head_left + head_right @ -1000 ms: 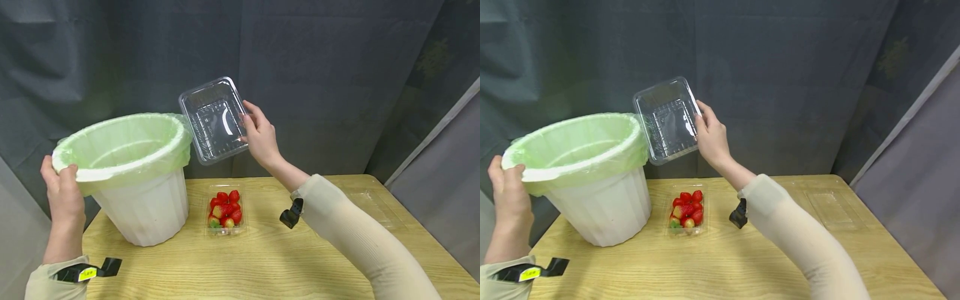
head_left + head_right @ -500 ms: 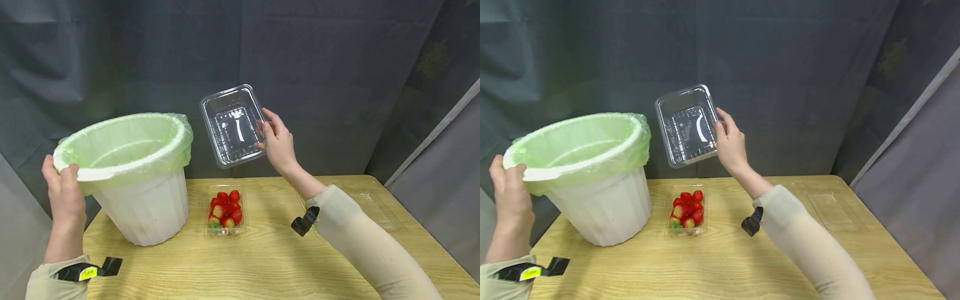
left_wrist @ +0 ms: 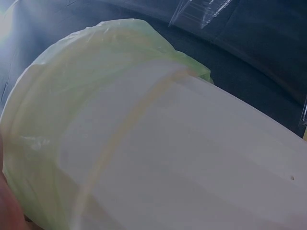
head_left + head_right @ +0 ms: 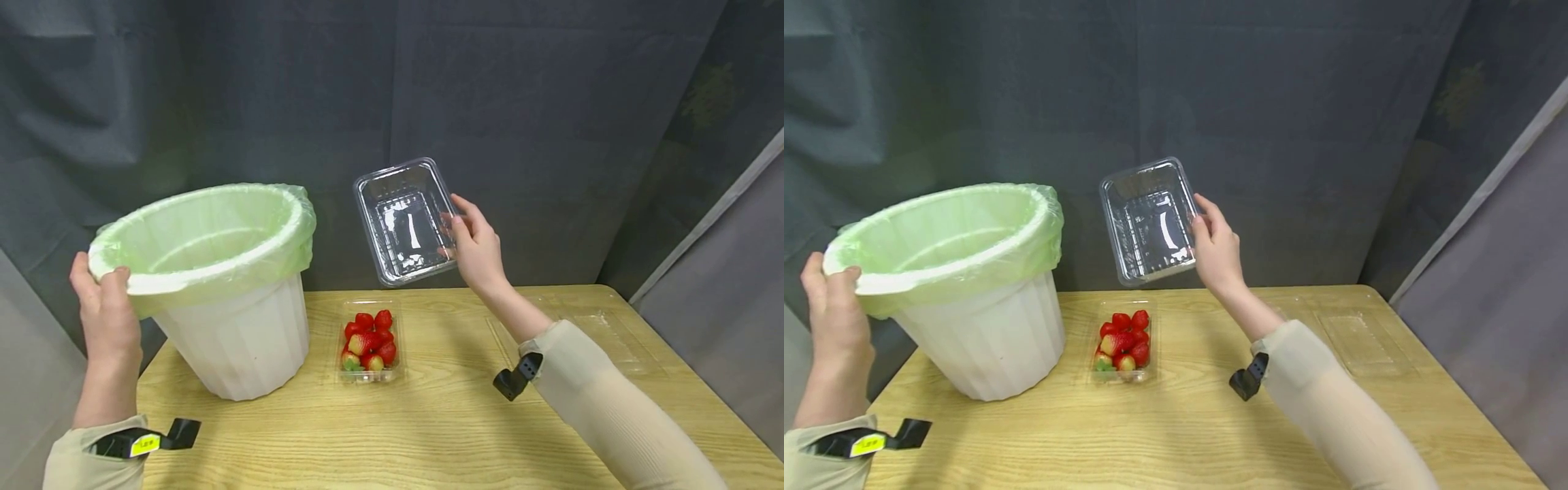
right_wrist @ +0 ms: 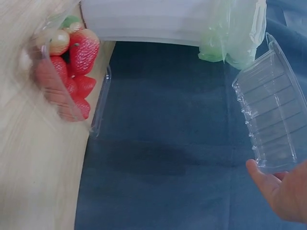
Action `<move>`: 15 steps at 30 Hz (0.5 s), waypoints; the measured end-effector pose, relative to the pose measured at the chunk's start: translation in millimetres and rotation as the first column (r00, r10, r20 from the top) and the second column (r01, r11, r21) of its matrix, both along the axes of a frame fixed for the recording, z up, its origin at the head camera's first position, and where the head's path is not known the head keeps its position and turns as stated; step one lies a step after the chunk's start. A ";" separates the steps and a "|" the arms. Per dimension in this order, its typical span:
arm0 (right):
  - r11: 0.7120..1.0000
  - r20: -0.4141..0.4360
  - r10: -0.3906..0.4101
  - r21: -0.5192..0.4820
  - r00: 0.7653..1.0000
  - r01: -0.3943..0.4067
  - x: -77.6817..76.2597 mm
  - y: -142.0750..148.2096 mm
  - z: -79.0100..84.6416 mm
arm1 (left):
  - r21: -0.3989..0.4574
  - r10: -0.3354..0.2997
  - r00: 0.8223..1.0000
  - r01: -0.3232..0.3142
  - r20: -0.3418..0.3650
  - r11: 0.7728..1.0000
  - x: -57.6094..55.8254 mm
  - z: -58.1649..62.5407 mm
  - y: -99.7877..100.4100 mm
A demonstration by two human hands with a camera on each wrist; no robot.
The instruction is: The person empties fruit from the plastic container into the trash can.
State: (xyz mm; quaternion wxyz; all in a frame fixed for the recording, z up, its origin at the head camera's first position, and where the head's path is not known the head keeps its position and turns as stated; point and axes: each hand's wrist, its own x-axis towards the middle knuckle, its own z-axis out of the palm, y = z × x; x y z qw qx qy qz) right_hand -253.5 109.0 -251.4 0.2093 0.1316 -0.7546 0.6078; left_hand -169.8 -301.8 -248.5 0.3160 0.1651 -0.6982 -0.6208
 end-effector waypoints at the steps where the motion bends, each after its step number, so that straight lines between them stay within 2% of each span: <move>1: 1.000 0.007 0.000 -0.002 1.000 0.000 2.9 0.6 0.5 | -0.001 0.000 1.000 0.000 0.005 1.000 0.2 0.0 -0.1; 6: 1.000 0.034 0.002 -0.020 0.999 -0.002 13.1 6.2 -2.6 | 0.004 0.001 1.000 -0.001 0.003 1.000 0.1 0.5 0.4; 15: 1.000 0.053 -0.020 -0.012 0.998 0.021 -2.3 27.4 -38.5 | 0.005 0.007 1.000 -0.007 0.002 1.000 -0.8 0.5 0.6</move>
